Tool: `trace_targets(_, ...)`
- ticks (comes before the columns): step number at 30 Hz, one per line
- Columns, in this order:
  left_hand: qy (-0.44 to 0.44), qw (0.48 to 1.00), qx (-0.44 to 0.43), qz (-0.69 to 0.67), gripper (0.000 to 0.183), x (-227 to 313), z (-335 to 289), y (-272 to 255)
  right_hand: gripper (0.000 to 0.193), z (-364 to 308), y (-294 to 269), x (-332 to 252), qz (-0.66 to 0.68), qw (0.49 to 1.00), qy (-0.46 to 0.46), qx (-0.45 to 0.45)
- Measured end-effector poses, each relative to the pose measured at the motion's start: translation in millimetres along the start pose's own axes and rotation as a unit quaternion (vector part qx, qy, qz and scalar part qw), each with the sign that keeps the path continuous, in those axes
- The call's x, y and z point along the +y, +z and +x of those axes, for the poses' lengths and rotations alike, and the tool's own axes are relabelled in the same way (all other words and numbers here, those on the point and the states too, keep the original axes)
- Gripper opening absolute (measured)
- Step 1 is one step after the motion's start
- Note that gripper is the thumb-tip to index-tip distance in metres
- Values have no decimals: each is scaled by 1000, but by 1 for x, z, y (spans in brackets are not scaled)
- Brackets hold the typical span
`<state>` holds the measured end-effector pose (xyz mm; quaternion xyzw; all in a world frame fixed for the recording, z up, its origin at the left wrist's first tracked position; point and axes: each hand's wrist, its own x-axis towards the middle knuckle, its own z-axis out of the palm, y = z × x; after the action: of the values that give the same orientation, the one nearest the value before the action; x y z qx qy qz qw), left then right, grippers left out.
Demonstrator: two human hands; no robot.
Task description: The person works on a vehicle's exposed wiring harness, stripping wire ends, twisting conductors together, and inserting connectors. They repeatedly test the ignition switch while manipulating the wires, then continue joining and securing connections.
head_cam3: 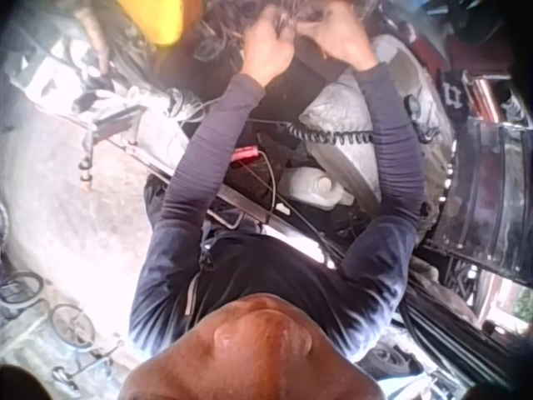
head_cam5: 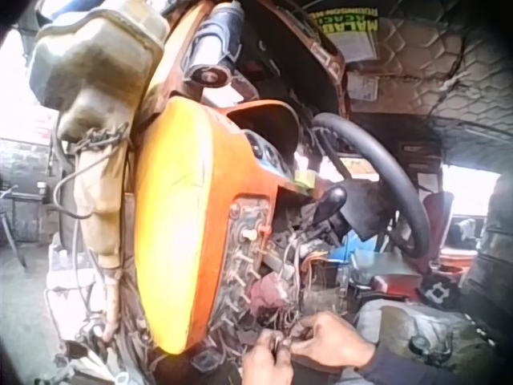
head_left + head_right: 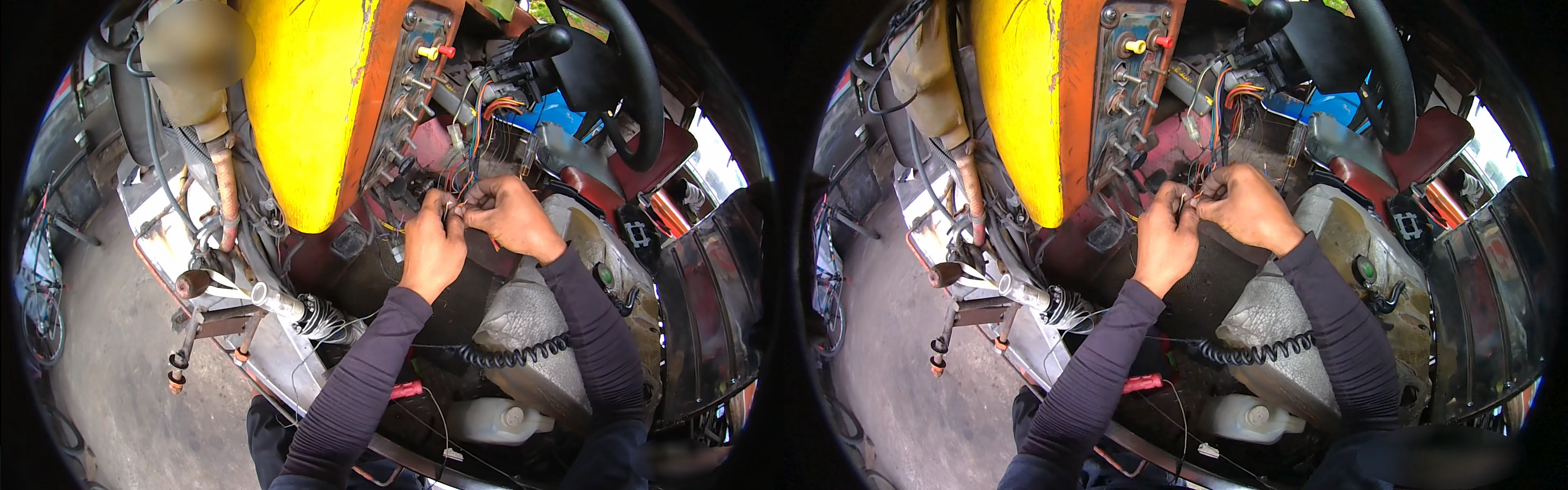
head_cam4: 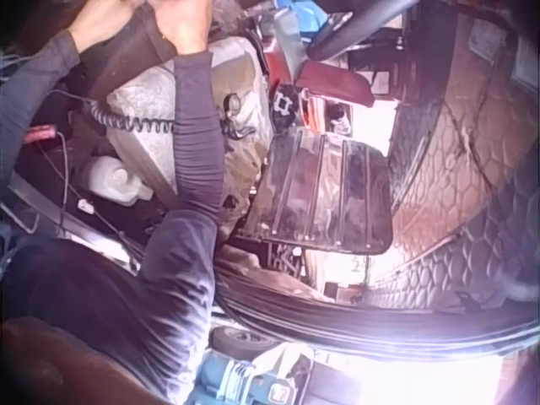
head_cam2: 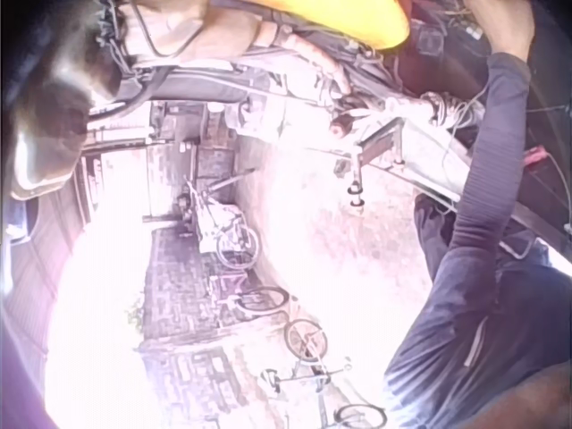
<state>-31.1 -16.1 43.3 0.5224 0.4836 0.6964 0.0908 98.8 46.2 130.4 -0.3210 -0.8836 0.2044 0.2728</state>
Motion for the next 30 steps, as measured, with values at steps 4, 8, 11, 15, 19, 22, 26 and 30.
trace_targets(4,-8,999,31,-3,10,4,5,12,23,2,5,15,30,999,-6,28)
trace_targets(8,-43,998,55,-5,9,9,7,23,24,2,3,18,40,998,17,35)
trace_targets(11,-84,995,62,3,8,14,9,32,26,0,0,15,18,998,31,48)
trace_targets(15,-117,991,62,7,17,19,11,41,28,-2,-3,13,-13,997,29,77)
trace_targets(19,-132,989,56,24,27,25,14,46,28,1,-5,20,23,995,35,87)
trace_targets(22,-193,971,128,57,28,7,25,40,24,-3,-3,9,35,995,49,75)
trace_targets(26,-117,983,138,28,15,-17,30,11,15,-14,-5,-5,82,994,37,62)
trace_targets(30,-134,984,42,-112,10,2,28,-8,8,-3,-11,-3,244,967,63,46)
